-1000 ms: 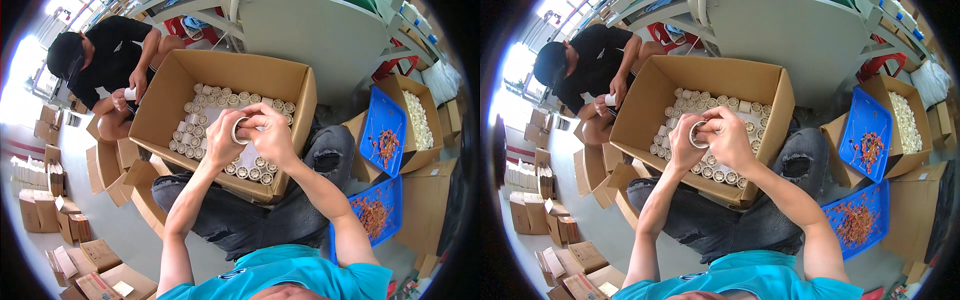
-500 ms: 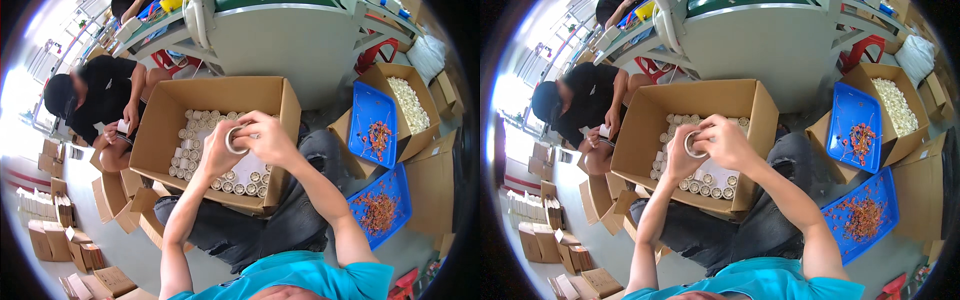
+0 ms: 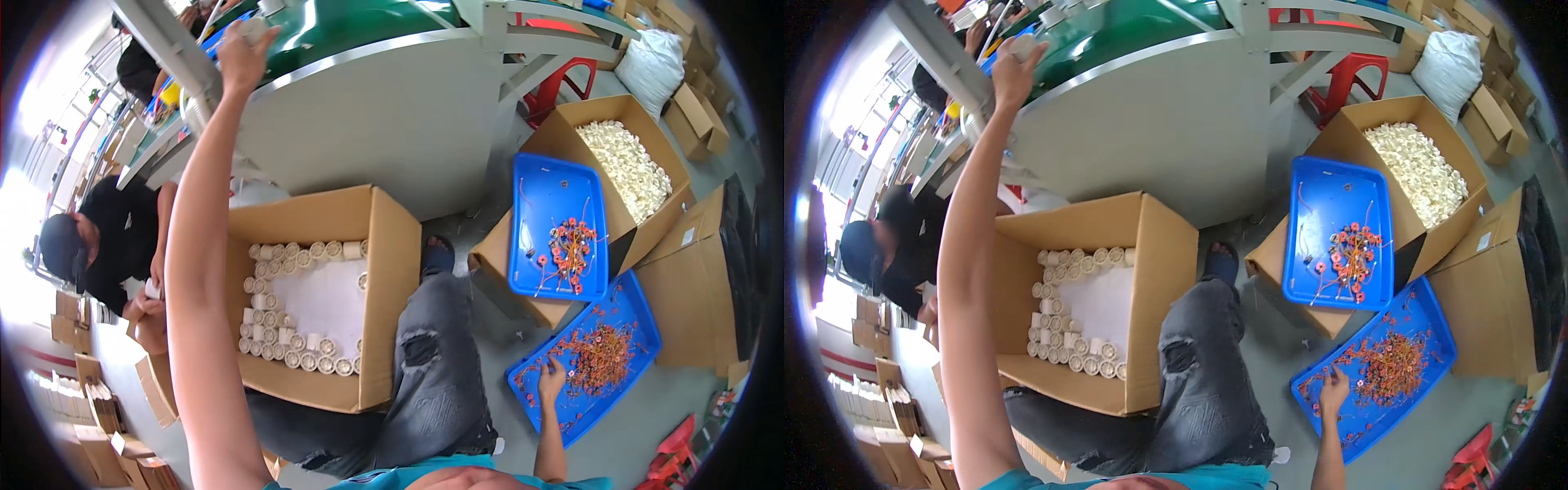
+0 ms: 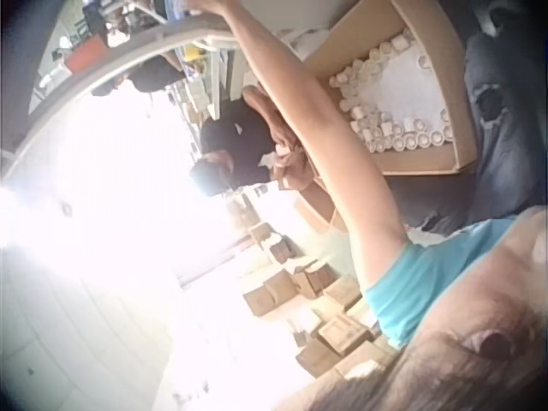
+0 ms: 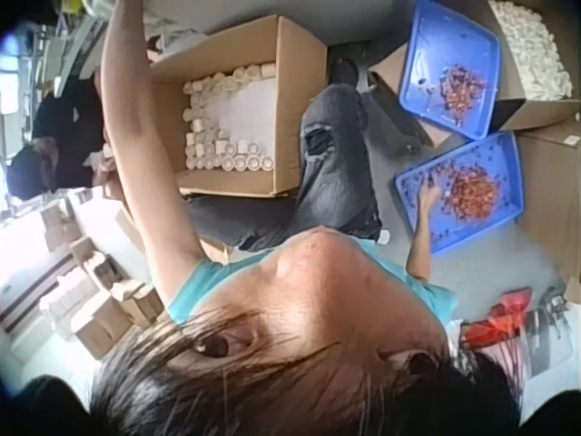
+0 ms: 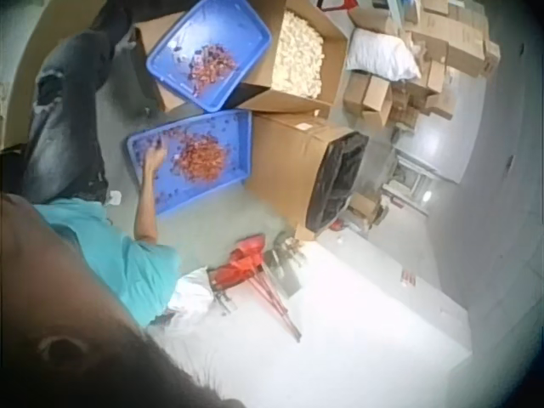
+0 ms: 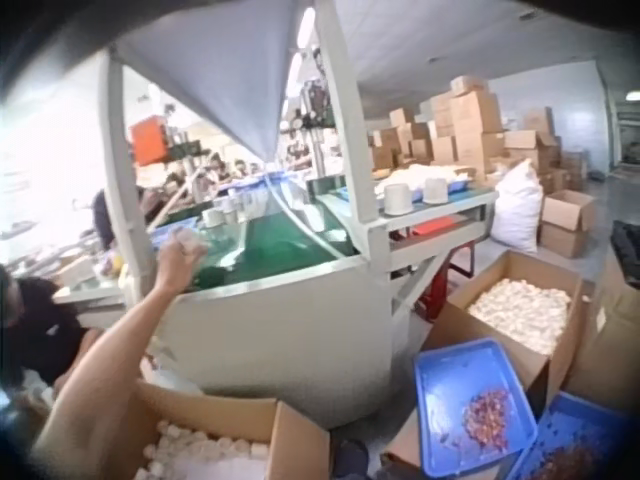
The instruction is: Inserting small red electronic components into white cylindrical plastic housings and organizing them in a cardboard box.
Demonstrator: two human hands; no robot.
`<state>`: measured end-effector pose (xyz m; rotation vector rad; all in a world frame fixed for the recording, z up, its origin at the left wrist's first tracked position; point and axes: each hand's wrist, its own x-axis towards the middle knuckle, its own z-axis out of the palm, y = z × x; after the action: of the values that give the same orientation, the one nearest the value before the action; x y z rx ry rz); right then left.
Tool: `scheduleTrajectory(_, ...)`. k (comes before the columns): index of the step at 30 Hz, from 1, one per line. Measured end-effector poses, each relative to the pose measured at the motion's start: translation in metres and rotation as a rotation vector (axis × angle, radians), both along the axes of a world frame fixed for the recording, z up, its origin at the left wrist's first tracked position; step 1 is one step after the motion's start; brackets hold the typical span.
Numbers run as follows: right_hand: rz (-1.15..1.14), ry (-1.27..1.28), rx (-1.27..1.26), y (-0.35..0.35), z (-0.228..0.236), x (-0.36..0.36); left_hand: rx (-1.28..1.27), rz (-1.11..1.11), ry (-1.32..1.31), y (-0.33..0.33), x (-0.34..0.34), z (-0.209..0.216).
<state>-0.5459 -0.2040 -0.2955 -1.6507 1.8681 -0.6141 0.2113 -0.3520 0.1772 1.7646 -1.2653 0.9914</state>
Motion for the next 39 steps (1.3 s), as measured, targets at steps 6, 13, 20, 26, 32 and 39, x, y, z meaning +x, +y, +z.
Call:
scheduleTrajectory(6, -0.281, 0.185, 0.352, 0.035, -0.088, -0.041, 0.185, 0.180, 0.224, -0.029, 0.065, -0.022)
scheduleTrajectory(13, -0.231, 0.324, 0.342, 0.049, -0.134, -0.054, 0.216, 0.468, 0.130, -0.042, 0.045, -0.032)
scheduleTrajectory(20, -0.216, 0.279, 0.076, 0.024, -0.097, -0.040, -0.132, -0.154, -0.475, 0.037, -0.071, -0.057)
scheduleTrajectory(26, -0.280, 0.343, 0.028, 0.018, -0.067, -0.057, 0.678, -0.514, -0.105, 0.173, -0.179, -0.246)
scheduleTrajectory(32, -0.202, 0.320, -0.051, 0.029, -0.028, -0.086, 1.625, -0.202, 0.412, 0.292, -0.161, -0.409)
scheduleTrajectory(39, -0.392, -0.150, 0.103, 0.034, 0.023, -0.095, 1.993, -0.512, 0.600, 0.306, -0.227, -0.436)
